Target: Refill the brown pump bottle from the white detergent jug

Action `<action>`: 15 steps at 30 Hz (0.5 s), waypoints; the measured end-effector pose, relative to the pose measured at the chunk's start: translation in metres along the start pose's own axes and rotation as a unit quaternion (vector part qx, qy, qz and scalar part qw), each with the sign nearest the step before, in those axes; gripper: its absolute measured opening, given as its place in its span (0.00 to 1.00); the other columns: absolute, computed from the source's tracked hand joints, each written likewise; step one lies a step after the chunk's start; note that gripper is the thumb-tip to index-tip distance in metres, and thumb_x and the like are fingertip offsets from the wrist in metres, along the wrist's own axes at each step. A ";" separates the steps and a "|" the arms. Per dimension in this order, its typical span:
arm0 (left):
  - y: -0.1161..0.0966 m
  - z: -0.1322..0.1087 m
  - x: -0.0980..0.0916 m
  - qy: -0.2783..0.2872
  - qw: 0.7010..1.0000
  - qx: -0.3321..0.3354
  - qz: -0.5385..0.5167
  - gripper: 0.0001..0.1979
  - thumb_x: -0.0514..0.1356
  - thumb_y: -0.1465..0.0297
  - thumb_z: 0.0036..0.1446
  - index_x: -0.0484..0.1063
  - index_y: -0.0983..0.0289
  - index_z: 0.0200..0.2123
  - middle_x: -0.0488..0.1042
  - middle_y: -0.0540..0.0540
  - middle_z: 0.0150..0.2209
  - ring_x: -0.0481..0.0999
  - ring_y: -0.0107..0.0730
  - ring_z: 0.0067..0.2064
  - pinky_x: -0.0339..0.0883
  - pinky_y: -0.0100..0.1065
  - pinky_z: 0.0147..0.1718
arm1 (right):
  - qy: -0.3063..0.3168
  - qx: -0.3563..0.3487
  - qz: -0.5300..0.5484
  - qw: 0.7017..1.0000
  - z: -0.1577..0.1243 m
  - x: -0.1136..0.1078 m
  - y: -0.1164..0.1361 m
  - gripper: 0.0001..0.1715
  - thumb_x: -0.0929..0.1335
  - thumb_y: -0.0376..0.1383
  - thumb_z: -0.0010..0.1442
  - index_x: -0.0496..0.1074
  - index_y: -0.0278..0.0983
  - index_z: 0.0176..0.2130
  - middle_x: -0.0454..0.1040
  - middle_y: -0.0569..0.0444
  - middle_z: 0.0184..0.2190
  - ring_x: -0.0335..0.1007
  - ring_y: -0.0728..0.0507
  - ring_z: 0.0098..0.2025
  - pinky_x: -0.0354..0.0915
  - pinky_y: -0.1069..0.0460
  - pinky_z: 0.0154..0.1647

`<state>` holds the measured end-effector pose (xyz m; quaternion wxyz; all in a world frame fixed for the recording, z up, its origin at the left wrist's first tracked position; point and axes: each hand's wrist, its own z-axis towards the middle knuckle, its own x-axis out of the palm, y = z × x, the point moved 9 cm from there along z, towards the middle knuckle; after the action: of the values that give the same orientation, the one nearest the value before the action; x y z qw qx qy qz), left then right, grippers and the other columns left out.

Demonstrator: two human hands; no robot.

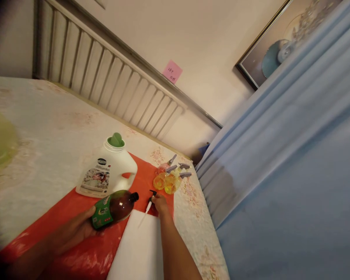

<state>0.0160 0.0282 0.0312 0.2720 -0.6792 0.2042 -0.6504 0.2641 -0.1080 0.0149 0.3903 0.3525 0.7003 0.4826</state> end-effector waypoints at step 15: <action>0.012 0.023 -0.021 0.022 0.991 0.082 0.102 0.40 0.65 0.60 0.54 0.53 0.58 0.65 0.67 0.60 0.62 0.65 0.54 0.63 0.61 0.51 0.58 | 0.313 -0.161 0.086 0.932 -0.136 0.103 0.075 0.38 0.80 0.42 0.43 0.73 0.40 0.53 0.78 0.52 0.48 0.73 0.37 0.52 0.65 0.45 0.55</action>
<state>0.0378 0.0349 0.0076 0.3868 -0.6157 0.2241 -0.6489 0.1065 -0.0513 0.0961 0.1597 0.1754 0.6669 0.7064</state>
